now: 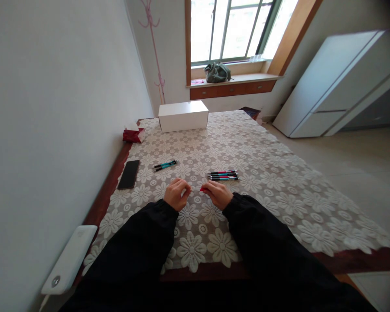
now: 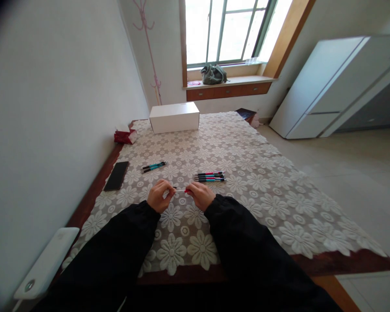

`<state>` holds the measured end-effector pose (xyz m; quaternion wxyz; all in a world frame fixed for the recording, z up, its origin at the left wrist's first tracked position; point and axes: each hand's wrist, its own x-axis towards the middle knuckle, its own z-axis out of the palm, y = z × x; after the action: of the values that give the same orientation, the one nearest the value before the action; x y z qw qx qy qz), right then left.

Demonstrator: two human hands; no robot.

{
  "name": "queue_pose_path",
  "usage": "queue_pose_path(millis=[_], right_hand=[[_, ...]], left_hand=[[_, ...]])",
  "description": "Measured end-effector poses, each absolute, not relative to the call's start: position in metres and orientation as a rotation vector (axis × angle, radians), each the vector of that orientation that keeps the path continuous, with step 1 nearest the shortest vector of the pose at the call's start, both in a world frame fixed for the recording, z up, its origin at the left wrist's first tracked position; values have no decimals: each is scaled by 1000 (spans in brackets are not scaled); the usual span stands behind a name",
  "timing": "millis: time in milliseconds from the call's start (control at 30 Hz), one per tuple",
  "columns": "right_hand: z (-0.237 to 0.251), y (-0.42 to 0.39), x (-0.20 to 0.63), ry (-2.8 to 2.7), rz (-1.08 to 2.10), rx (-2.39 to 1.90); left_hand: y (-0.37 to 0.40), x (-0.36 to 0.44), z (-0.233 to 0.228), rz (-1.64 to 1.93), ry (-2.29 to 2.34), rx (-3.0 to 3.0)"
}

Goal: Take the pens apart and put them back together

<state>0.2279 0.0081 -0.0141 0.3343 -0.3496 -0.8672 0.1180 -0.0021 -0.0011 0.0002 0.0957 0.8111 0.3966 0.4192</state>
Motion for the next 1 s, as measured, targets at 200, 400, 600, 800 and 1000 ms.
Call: queue_pose_path(millis=[200, 400, 600, 800, 1000], right_hand=[[-16, 9, 228, -2257, 325, -950], [-17, 9, 228, -2239, 320, -988], [-14, 7, 228, -2257, 320, -953], [-14, 8, 228, -2261, 299, -945], [-16, 10, 229, -2263, 298, -949]], left_hand=[[-3, 0, 4, 1246, 1291, 2420], [-3, -1, 1, 1235, 1317, 2376], [-3, -1, 4, 1195, 1289, 2403], [-2, -2, 1, 1172, 1286, 2414], [-1, -3, -3, 1112, 1254, 2404]])
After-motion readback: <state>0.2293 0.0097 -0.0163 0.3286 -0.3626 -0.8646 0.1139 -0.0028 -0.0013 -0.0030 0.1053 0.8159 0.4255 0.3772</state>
